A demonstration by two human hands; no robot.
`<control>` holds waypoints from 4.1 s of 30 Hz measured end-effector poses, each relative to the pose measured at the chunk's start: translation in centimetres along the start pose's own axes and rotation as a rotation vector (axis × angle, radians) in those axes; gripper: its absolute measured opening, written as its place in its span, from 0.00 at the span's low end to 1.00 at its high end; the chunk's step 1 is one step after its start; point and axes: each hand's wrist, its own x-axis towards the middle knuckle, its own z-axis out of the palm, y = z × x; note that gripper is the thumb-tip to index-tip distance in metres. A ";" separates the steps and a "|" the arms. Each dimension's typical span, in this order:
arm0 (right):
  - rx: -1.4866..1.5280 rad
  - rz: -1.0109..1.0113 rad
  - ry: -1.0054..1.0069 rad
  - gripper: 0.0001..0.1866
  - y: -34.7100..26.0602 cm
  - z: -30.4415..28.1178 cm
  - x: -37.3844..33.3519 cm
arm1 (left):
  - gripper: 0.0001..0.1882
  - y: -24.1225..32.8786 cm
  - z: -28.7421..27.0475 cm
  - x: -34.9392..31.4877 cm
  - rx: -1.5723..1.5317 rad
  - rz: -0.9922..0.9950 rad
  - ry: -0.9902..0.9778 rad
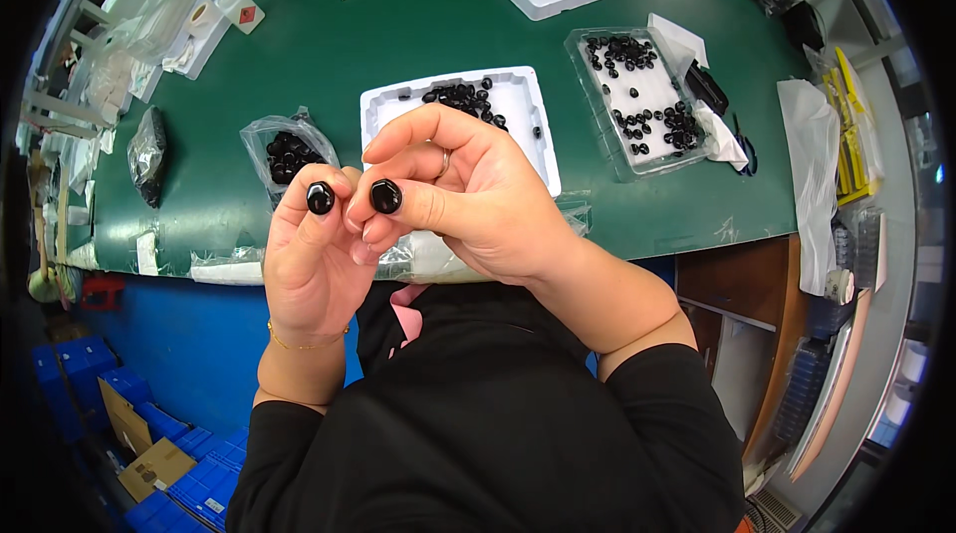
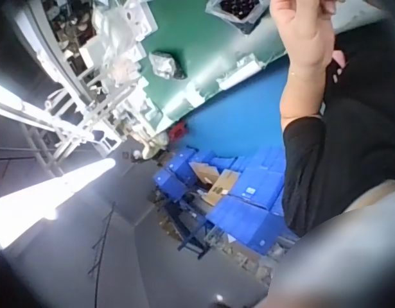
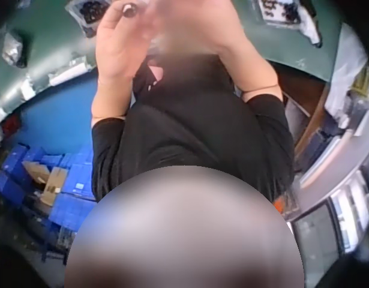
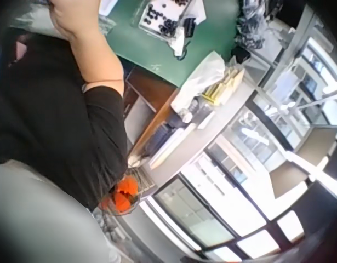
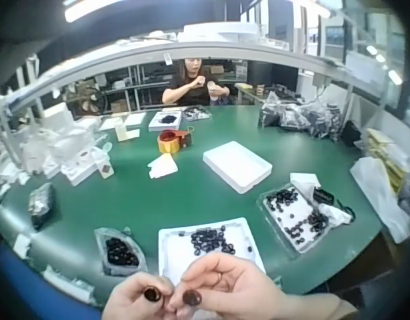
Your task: Picking up small black components from a bag, inspecting them, and placing them into a white tray on a workbench.
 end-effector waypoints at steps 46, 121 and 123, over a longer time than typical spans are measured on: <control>-1.555 -0.106 0.206 0.09 0.4 -8.5 4.4 | 0.09 1.2 -6.2 3.9 1.966 0.628 0.285; -0.782 -0.327 0.001 0.17 -0.2 0.6 -1.5 | 0.08 -0.3 0.1 -0.7 0.207 0.137 0.023; -0.789 -0.331 0.005 0.17 -0.2 0.6 -1.4 | 0.08 -0.3 0.0 -0.8 0.240 0.157 0.029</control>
